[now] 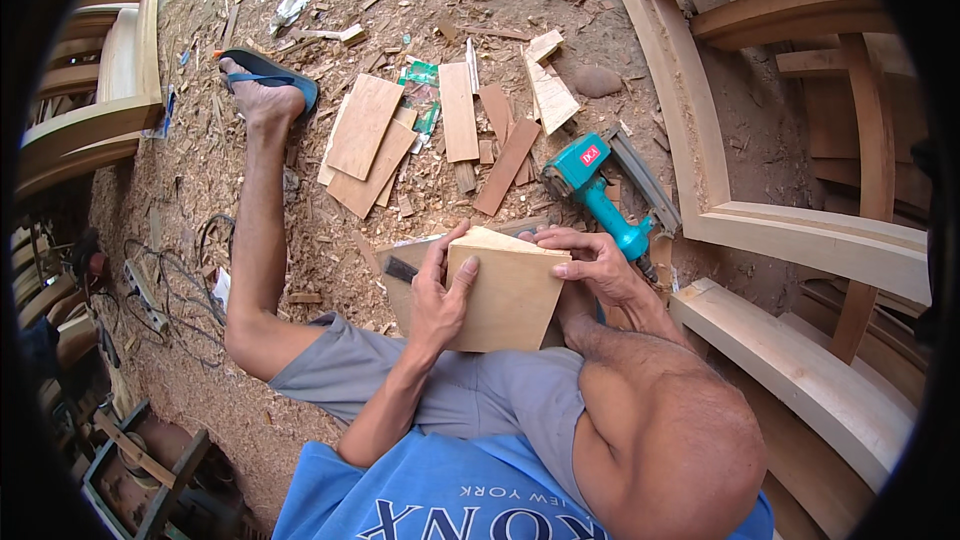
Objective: The person assembles a small wooden box by hand, aligning cut pieces and securing them with a nail gun. The person repeatedly positions and fastens the sides and bottom panels to form a rectangular box.
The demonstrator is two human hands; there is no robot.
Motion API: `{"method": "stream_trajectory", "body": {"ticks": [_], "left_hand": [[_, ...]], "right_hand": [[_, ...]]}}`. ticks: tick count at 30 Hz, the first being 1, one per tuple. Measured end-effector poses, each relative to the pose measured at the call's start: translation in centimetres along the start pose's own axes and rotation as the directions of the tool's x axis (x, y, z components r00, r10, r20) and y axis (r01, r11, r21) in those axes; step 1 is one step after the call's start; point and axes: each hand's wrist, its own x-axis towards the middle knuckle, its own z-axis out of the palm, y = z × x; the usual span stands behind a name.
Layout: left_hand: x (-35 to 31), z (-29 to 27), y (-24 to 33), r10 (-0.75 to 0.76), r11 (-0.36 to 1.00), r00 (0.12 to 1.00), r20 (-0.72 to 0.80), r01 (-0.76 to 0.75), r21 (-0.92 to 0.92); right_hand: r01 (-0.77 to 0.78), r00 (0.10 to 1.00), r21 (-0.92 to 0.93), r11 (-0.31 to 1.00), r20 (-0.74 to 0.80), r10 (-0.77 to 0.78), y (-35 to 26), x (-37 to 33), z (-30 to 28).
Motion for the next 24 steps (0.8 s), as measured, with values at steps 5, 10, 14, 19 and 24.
{"method": "stream_trajectory", "body": {"ticks": [5,10,14,19,24], "left_hand": [[-0.01,-0.01,0.23,0.001,1.000,1.000,0.011,-0.001,0.005],[0.08,-0.15,0.06,0.036,0.999,0.999,0.025,-0.036,-0.017],[0.39,-0.37,-0.28,-0.006,0.995,0.999,0.053,0.012,-0.100],[0.34,-0.48,-0.28,-0.003,0.994,0.997,0.073,0.010,-0.106],[0.18,-0.33,-0.19,0.008,0.996,0.998,0.061,-0.002,-0.094]], "right_hand": [[-0.002,1.000,0.010,1.000,0.005,0.002,-0.13,-0.01,0.13],[0.005,1.000,-0.048,0.999,-0.016,-0.006,-0.34,-0.19,0.24],[0.023,1.000,-0.066,0.998,-0.006,-0.023,-0.37,-0.23,0.11],[0.022,1.000,-0.057,0.998,0.001,-0.022,-0.11,-0.12,0.01],[0.011,1.000,-0.014,1.000,0.005,-0.011,-0.07,-0.09,0.04]]}}
